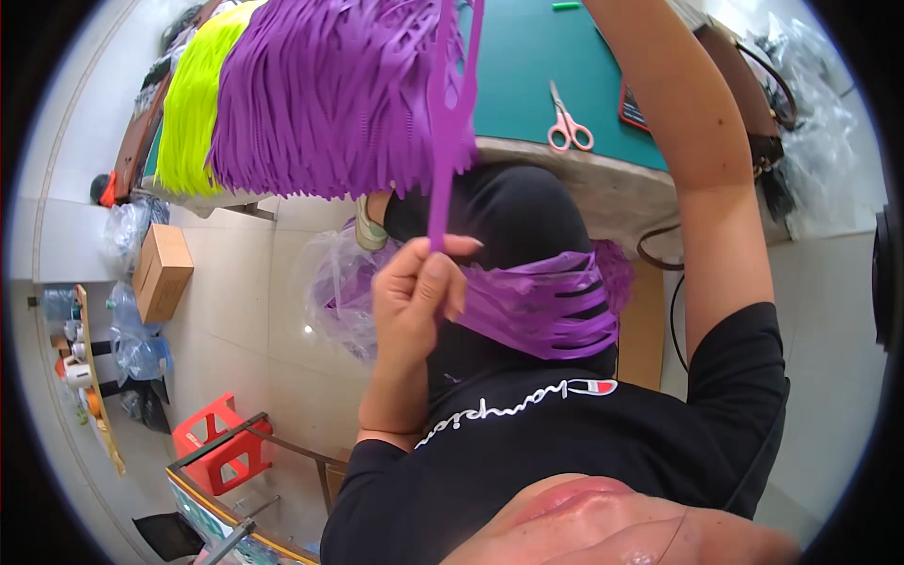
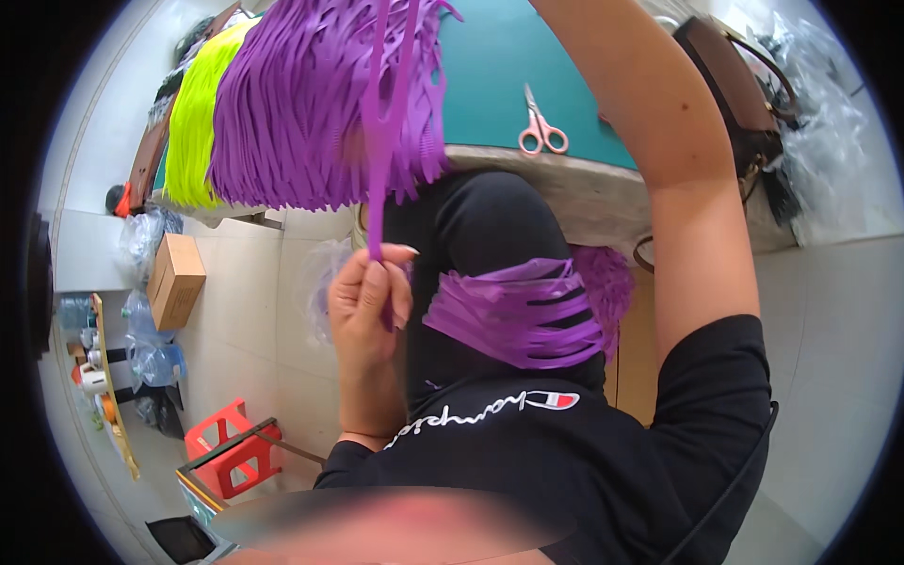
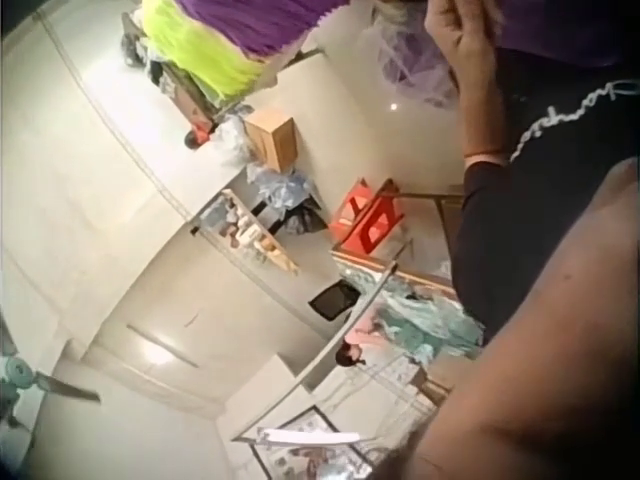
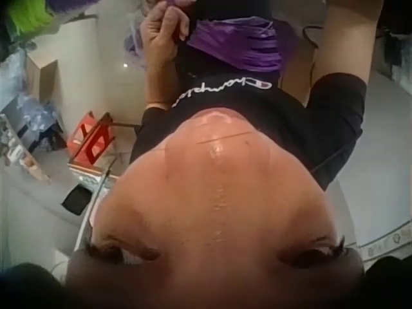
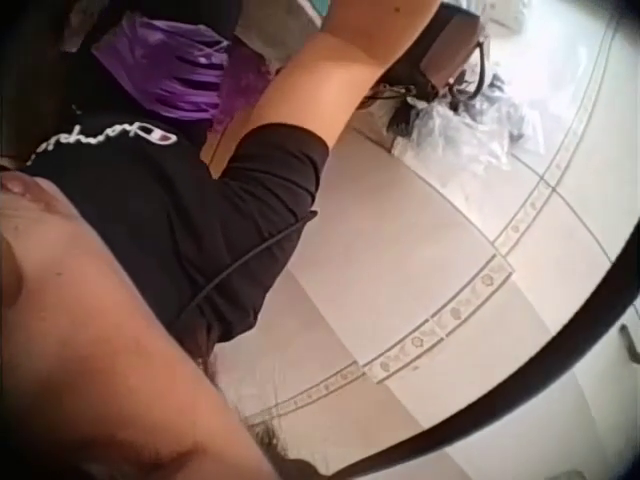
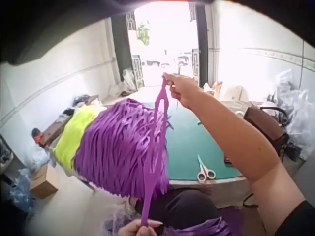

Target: Assembling purple fringed plastic toy parts using a small handheld tool in a factory setting.

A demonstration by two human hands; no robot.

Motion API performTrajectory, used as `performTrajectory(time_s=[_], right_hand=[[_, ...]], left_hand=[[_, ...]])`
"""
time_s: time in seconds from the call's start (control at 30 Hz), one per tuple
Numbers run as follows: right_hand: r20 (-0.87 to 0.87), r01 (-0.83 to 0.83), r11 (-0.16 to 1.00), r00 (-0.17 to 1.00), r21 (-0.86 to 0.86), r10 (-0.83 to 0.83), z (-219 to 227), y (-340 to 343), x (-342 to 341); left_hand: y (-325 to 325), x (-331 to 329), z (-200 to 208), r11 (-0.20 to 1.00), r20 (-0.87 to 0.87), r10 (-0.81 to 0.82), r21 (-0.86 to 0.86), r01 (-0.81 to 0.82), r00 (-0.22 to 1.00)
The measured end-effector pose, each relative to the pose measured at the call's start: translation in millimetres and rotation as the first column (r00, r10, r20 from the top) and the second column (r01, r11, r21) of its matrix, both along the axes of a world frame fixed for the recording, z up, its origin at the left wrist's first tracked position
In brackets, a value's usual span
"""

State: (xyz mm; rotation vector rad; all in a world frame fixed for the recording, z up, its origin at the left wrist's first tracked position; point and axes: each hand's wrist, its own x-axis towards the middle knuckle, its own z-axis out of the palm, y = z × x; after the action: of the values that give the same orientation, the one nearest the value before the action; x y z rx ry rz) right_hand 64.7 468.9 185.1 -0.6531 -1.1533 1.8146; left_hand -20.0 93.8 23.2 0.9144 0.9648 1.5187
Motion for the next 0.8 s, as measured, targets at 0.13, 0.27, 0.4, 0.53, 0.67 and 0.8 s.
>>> performTrajectory(time_s=[0.13,0.27,0.4,0.53,0.67,0.8], right_hand=[[0.058,0.141,0.921,0.983,0.364,-0.173,-12.0,41.5,-87.5],[0.334,-0.162,0.948,0.908,-0.276,0.252,35.0,140.3,-166.9],[0.633,-0.158,0.946,0.772,0.282,-0.06,20.0,293.3,-107.0],[0.516,-0.248,0.872,0.857,0.421,-0.005,-124.8,84.8,-206.4],[0.412,-0.467,0.792,0.86,0.394,0.302,-82.6,-36.8,-41.1],[0.773,-0.63,0.51,0.245,0.586,-0.585,-144.2,-82.1,63.6]], left_hand=[[32.0,-60.5,17.4,0.914,-0.317,0.4,0.075,-0.398,0.86],[84.3,-123.3,23.1,0.848,-0.303,0.53,0.21,-0.487,0.792],[135.1,-94.8,35.0,0.898,-0.065,0.422,0.167,-0.407,0.904],[32.8,-137.0,-37.3,0.68,-0.328,0.693,0.003,-0.733,0.642],[-10.5,-103.6,-118.4,0.735,-0.405,0.509,-0.255,-0.629,0.759],[-57.0,-46.5,-167.3,0.838,-0.737,-0.01,-0.375,-0.396,0.676]])
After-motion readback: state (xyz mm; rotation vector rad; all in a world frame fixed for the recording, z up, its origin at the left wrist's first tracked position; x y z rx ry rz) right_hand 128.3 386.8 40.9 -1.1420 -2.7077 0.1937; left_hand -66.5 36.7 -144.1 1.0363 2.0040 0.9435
